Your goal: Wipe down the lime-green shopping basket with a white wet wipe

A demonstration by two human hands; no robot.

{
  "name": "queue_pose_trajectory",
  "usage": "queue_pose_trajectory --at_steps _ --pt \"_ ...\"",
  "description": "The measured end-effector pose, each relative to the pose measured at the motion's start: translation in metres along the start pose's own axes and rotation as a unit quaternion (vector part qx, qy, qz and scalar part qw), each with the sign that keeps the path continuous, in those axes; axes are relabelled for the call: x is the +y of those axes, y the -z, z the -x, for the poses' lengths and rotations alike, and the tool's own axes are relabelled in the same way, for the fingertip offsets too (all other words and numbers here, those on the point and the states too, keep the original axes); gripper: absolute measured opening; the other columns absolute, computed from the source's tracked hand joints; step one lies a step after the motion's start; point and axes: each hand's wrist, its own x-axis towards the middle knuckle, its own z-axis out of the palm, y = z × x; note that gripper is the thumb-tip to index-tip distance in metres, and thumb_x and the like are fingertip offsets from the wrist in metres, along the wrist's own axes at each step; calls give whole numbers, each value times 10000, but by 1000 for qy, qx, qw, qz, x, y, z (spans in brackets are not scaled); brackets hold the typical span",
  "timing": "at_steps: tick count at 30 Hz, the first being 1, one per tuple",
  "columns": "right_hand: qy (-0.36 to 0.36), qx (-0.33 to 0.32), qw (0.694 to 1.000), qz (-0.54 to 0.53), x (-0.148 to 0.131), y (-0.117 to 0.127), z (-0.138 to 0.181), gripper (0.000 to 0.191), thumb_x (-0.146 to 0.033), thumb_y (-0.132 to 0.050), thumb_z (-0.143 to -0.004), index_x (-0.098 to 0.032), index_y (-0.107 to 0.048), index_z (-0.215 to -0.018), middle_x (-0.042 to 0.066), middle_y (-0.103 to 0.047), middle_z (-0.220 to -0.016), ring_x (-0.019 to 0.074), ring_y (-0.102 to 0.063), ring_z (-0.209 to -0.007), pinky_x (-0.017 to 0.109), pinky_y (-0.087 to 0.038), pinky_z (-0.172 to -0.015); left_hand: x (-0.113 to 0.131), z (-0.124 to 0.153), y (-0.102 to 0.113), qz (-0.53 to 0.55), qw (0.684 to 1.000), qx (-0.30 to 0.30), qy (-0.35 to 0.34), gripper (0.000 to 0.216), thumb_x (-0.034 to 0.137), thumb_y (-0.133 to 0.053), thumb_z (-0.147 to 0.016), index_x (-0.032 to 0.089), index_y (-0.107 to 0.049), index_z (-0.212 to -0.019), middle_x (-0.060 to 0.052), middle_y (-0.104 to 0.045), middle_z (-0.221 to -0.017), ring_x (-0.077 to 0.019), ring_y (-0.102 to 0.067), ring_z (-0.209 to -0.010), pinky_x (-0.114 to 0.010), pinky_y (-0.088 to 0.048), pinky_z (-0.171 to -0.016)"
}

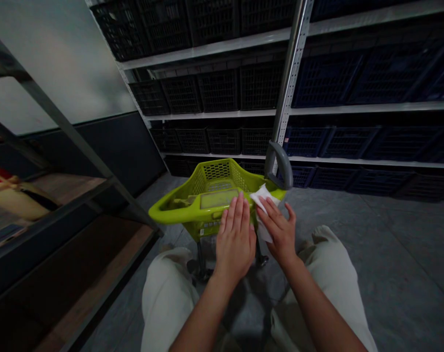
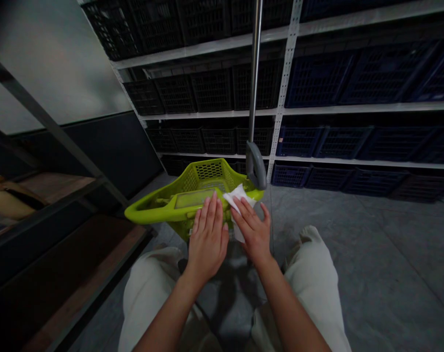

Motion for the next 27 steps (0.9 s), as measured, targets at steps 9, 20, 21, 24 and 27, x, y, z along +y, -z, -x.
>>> queue_pose_trajectory --at_steps 9,20,21,24,27 --pt "-41 35 998 8 -4 -3 -4 483 -169 -434 -971 -255 -442 -1446 106 -553 -1436 199 -444 -1403 469 -225 -1191 0 -1 0 4 1000 0 2 606 220 -376 -968 68 -228 -1536 -122 -217 -1636 -243 -156 -1528 -439 -273 -1215" --pt "-102 74 992 8 1 -3 1 511 -167 -408 -969 -298 -421 -1462 89 -528 -1464 216 -441 -1405 485 -243 -1181 2 -2 1 7 1000 1 0 633 221 -378 -965 82 -180 -1551 -125 -246 -1627 -241 -168 -1525 -447 -292 -1208" --pt "-93 60 994 4 -5 -4 -1 509 -174 -420 -969 -292 -416 -1464 92 -534 -1458 215 -433 -1410 485 -239 -1183 3 -2 1 5 1000 2 1 630 220 -377 -964 81 -187 -1549 -127 -248 -1626 -243 -170 -1525 -447 -293 -1207" --pt "-38 -2 999 -2 -14 -3 -4 501 -194 -449 -971 -281 -405 -1462 92 -552 -1440 200 -429 -1414 490 -183 -1201 2 -2 1 1 1000 1 4 617 217 -374 -965 85 -210 -1545 -127 -248 -1626 -246 -176 -1523 -441 -292 -1208" --pt "-27 -9 1000 6 -2 3 -2 501 -183 -425 -974 -284 -404 -1464 89 -545 -1447 200 -444 -1403 498 -160 -1204 1 -2 3 2 1000 0 2 627 219 -371 -967 96 -183 -1553 -120 -245 -1628 -239 -181 -1522 -437 -296 -1206"
